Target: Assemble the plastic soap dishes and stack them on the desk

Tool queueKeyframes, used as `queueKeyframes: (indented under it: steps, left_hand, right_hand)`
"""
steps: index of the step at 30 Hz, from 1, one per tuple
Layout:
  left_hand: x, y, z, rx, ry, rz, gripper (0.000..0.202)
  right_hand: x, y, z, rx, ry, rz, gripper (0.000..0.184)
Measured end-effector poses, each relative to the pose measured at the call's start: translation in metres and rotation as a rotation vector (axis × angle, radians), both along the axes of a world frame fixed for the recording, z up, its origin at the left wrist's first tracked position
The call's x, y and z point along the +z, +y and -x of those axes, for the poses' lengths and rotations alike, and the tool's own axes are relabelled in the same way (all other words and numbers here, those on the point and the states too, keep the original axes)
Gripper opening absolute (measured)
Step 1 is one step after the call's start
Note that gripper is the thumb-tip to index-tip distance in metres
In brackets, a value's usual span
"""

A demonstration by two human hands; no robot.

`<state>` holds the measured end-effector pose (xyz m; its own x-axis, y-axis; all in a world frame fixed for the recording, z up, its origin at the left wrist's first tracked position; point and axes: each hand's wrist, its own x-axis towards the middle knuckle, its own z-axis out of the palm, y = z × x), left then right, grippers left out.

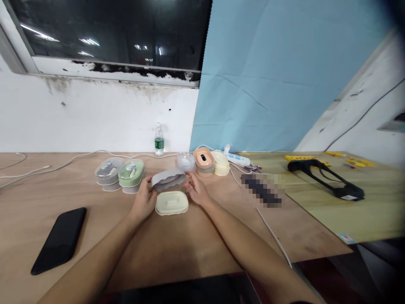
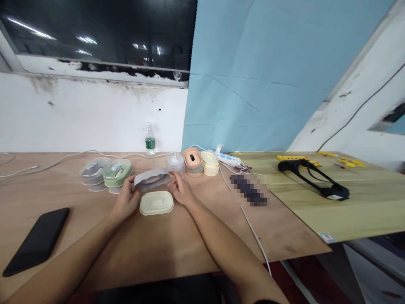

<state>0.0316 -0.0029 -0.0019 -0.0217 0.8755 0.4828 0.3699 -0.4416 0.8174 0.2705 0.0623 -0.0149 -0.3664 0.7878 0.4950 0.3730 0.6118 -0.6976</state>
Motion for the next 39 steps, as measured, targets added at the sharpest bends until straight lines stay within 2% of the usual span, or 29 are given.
queueKeyframes:
  steps: [3,6,9,12,15,20,26,31,34,39]
  left_hand:
    - [-0.001,0.001,0.002,-0.033,0.128,0.007,0.026]
    - [0.001,-0.001,0.004,-0.071,0.207,-0.012,0.021]
    - [0.006,-0.004,0.004,-0.097,0.238,-0.02,0.03]
    - [0.009,-0.007,0.004,-0.127,0.255,-0.013,0.044]
    - [0.007,-0.006,0.006,-0.127,0.245,-0.017,0.041]
    - [0.003,-0.001,0.008,-0.093,0.239,0.027,0.038]
    - [0.003,0.0,0.009,-0.139,0.229,0.079,0.032]
    - [0.004,-0.001,0.013,-0.164,0.381,0.075,0.035]
    - [0.007,-0.002,0.015,-0.202,0.498,0.053,0.036]
    - [0.011,-0.003,0.017,-0.229,0.62,0.044,0.039]
  right_hand:
    - [-0.003,0.004,0.0,0.003,0.049,0.075,0.054]
    - [-0.005,0.007,-0.002,0.055,0.126,0.134,0.062]
    - [-0.004,0.008,-0.003,0.105,0.217,0.157,0.067]
    - [-0.002,0.008,-0.002,0.118,0.285,0.229,0.063]
    - [0.001,0.009,-0.002,0.143,0.304,0.359,0.063]
    - [0.0,0.015,-0.005,0.253,0.276,0.574,0.074]
    - [0.002,0.021,-0.012,0.293,0.162,0.545,0.068]
    - [0.007,0.021,-0.023,0.355,0.037,0.572,0.066]
    - [0.01,0.02,-0.026,0.405,-0.056,0.569,0.07]
    - [0.013,0.016,-0.024,0.366,-0.296,0.458,0.083]
